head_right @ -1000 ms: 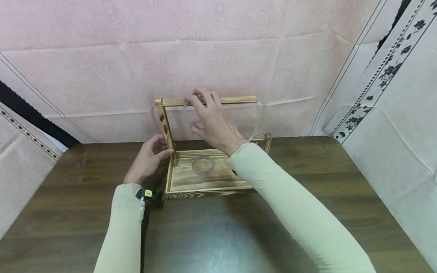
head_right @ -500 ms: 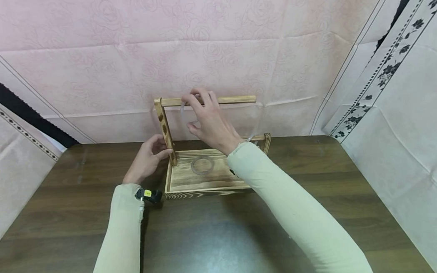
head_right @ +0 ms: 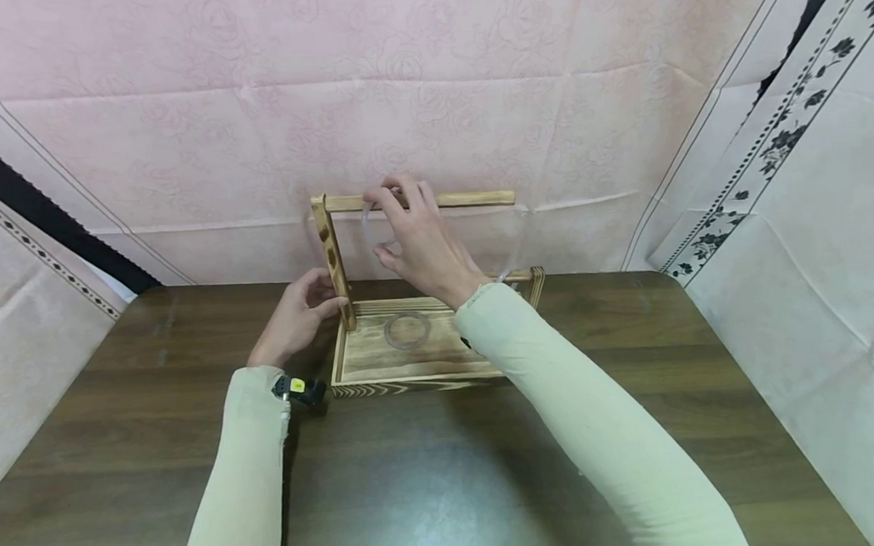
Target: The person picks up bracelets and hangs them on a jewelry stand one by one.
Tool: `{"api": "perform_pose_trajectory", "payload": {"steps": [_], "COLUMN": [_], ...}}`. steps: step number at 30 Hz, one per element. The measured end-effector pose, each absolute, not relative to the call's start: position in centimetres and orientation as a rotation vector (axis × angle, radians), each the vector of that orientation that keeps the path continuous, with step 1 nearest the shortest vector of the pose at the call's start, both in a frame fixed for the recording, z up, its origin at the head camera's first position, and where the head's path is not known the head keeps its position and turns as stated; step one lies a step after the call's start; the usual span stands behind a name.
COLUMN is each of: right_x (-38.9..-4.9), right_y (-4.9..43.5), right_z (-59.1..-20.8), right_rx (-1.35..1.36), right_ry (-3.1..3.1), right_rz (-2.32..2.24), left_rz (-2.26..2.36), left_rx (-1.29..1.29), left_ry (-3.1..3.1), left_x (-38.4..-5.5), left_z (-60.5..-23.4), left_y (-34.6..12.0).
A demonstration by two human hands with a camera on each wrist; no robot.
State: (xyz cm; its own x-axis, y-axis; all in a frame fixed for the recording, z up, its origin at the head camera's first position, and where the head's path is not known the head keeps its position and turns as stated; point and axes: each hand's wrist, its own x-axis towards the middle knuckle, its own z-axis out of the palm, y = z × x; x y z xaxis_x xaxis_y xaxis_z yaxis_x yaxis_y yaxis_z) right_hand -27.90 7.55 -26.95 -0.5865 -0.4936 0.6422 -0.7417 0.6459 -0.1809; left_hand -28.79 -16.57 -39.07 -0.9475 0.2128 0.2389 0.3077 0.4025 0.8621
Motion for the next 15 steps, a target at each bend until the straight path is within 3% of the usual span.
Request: {"api": "perform_pose_trajectory", "payload": {"steps": [15], "right_x": [-27.51], "right_y": [8.07], "right_z": [-26.71], "right_rx": [0.963], "right_ry": [-2.304], "right_rz": [0.571], "left_rz": [-1.593], "left_rx": [-0.469], "left_ry": [-2.565], "left_x": [-28.71], "left_z": [-39.0], "left_y": [-16.67]}}
